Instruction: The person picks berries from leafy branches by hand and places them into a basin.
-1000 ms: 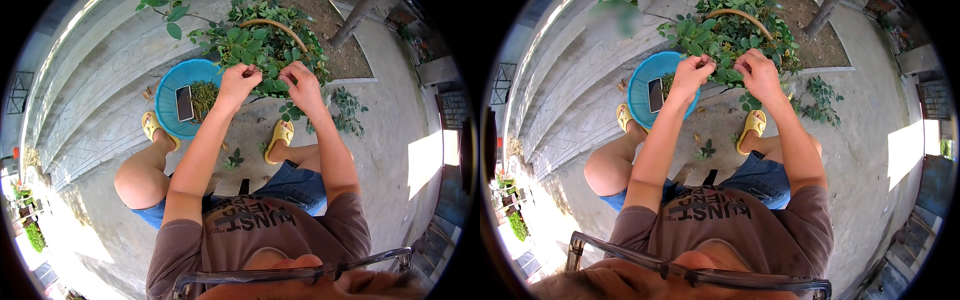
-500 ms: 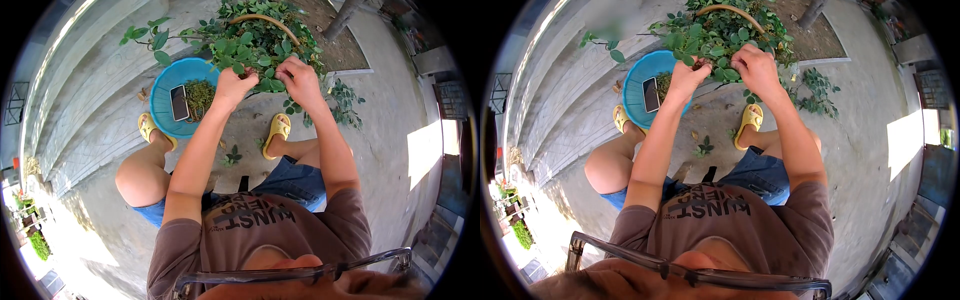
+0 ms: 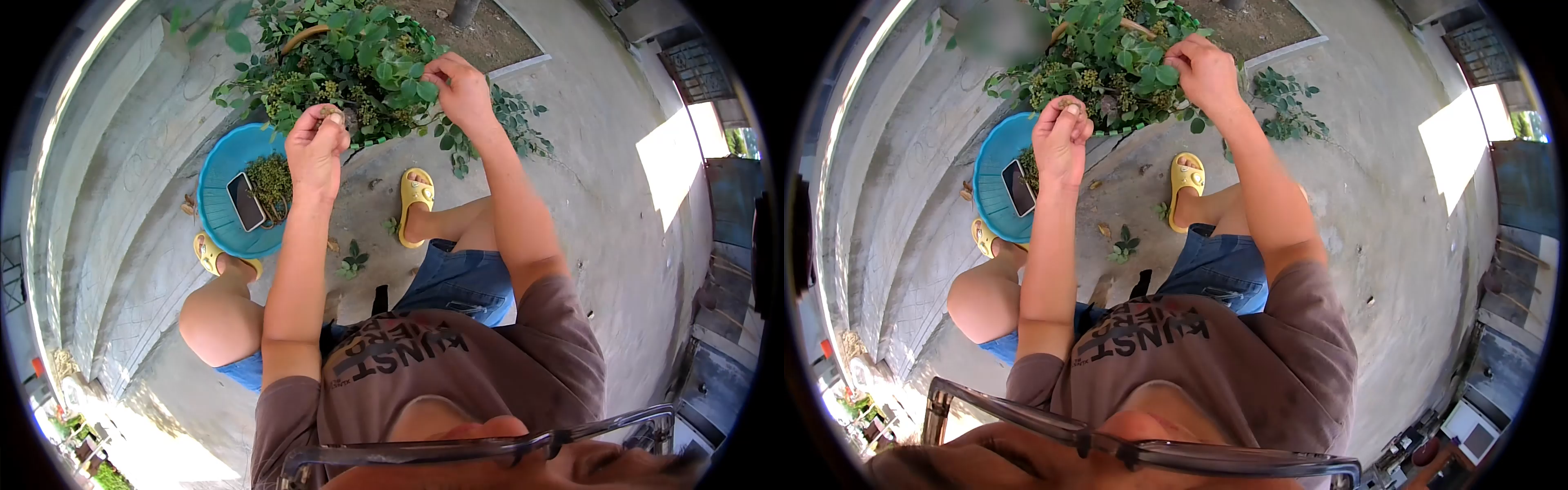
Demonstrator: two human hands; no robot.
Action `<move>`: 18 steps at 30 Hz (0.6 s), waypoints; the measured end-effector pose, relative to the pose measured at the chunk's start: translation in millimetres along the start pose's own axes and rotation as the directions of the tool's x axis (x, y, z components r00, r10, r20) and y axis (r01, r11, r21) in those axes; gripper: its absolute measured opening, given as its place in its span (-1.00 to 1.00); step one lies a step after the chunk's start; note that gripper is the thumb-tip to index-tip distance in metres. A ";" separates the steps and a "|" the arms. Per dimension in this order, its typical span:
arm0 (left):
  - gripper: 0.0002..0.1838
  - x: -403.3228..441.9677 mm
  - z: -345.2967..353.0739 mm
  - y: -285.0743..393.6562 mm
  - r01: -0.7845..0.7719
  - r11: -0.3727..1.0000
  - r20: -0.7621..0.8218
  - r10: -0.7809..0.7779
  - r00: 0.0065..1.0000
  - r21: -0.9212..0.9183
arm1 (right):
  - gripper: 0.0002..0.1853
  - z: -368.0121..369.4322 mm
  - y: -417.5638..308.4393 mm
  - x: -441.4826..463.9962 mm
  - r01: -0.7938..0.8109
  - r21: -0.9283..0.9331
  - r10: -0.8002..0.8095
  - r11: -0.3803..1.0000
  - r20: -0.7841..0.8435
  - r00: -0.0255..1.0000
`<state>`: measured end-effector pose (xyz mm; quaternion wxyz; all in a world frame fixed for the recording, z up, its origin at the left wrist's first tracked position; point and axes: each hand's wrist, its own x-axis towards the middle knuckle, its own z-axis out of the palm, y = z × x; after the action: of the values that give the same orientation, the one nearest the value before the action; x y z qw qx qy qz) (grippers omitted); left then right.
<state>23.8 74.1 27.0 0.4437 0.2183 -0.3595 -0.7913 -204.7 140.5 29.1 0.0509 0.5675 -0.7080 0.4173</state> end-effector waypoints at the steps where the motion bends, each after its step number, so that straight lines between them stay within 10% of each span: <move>1: -0.95 3.3 -1.1 -0.3 0.004 1.000 0.009 -0.004 1.000 0.001 | -0.93 -11.5 8.5 4.0 -0.033 -0.008 0.032 0.999 -0.067 0.997; 9: -0.94 9.7 -15.3 -34.4 0.340 0.911 0.141 -0.314 0.939 -0.232 | -0.85 -97.3 110.0 4.4 -0.292 -0.210 0.164 0.933 -0.474 0.865; 11: -0.92 9.1 -21.5 -42.9 0.366 0.901 0.149 -0.338 0.929 -0.235 | -0.74 -113.5 148.0 -8.9 -0.612 -0.393 0.452 0.687 -0.429 0.782; 15: -0.82 9.0 -31.5 -48.8 0.435 0.878 0.132 -0.416 0.900 -0.198 | -0.50 -100.6 199.1 -31.5 -0.748 -0.547 0.706 0.375 -0.354 0.613; 18: -0.73 5.0 -25.5 -38.9 0.424 0.886 0.133 -0.405 0.905 -0.190 | -0.54 -88.5 183.8 -17.6 -0.671 -0.489 0.563 0.557 -0.371 0.738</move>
<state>17.0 73.7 -19.3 0.2687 0.2053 -0.2367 -0.9108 -389.5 212.6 -21.2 0.1368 0.1978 -0.9473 0.2116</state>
